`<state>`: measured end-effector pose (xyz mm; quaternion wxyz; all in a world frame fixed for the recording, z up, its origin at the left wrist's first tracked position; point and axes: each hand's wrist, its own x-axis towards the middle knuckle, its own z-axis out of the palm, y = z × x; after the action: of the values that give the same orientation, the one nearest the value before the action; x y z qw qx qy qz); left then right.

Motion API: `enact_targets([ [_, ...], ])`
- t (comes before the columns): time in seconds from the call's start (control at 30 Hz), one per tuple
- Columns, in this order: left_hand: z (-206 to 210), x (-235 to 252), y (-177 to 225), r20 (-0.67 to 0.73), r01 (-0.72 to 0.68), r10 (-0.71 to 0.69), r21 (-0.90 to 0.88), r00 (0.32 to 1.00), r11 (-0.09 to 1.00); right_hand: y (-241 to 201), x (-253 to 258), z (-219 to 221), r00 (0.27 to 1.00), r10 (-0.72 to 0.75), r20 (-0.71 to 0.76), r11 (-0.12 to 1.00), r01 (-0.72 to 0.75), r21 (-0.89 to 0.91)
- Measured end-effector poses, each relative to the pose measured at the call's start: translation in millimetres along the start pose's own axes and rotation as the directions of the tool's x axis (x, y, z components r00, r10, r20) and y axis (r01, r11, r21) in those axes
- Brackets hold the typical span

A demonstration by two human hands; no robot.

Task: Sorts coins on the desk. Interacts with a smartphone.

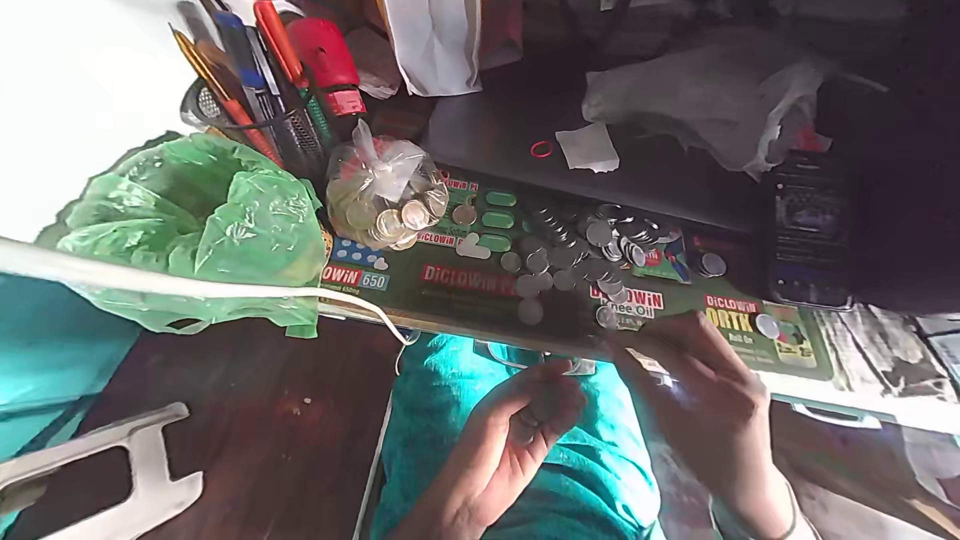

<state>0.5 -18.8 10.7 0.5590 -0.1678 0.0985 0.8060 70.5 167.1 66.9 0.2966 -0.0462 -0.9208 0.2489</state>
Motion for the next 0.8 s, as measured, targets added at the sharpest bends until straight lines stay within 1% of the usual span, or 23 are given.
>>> enact_targets([
  [0.07, 1, 0, 0, -0.019, -0.002, 0.002, -0.001, 1.0, 1.0, 2, 7, -6, 0.995, 0.096, 0.032, 0.995, -0.097, 0.032],
  [0.17, 2, -1, -1, -0.045, -0.001, 0.001, -0.01, 0.999, 1.0, 11, 12, -9, 0.984, 0.17, 0.061, 0.984, -0.166, -0.066],
  [0.27, 1, -1, -1, -0.04, 0.0, -0.001, -0.027, 0.999, 1.0, 17, 13, -13, 0.984, 0.173, 0.032, 0.973, -0.166, -0.16],
  [0.33, -1, -1, 0, -0.03, 0.0, -0.001, -0.04, 1.0, 0.999, 17, 13, -16, 0.986, 0.167, 0.013, 0.973, -0.162, -0.161],
  [0.4, -2, -1, 0, -0.029, -0.001, -0.001, -0.041, 1.0, 0.999, 15, 12, -17, 0.986, 0.16, 0.044, 0.975, -0.151, -0.164],
  [0.5, -3, 0, 0, -0.006, 0.001, -0.002, -0.058, 1.0, 0.998, 8, 10, -11, 0.983, 0.148, 0.108, 0.968, -0.121, -0.219],
  [0.57, -3, 0, 0, 0.0, 0.002, -0.002, -0.055, 1.0, 0.999, 4, 11, -5, 0.984, 0.132, 0.115, 0.96, -0.098, -0.263],
  [0.73, -4, 0, 0, 0.008, -0.001, 0.001, -0.053, 1.0, 0.999, 3, 26, -2, 0.978, 0.133, 0.159, 0.958, -0.086, -0.275],
  [0.8, -5, -1, 0, 0.003, 0.001, -0.001, -0.055, 1.0, 0.999, 1, 36, 0, 0.982, 0.105, 0.156, 0.955, -0.056, -0.292],
])
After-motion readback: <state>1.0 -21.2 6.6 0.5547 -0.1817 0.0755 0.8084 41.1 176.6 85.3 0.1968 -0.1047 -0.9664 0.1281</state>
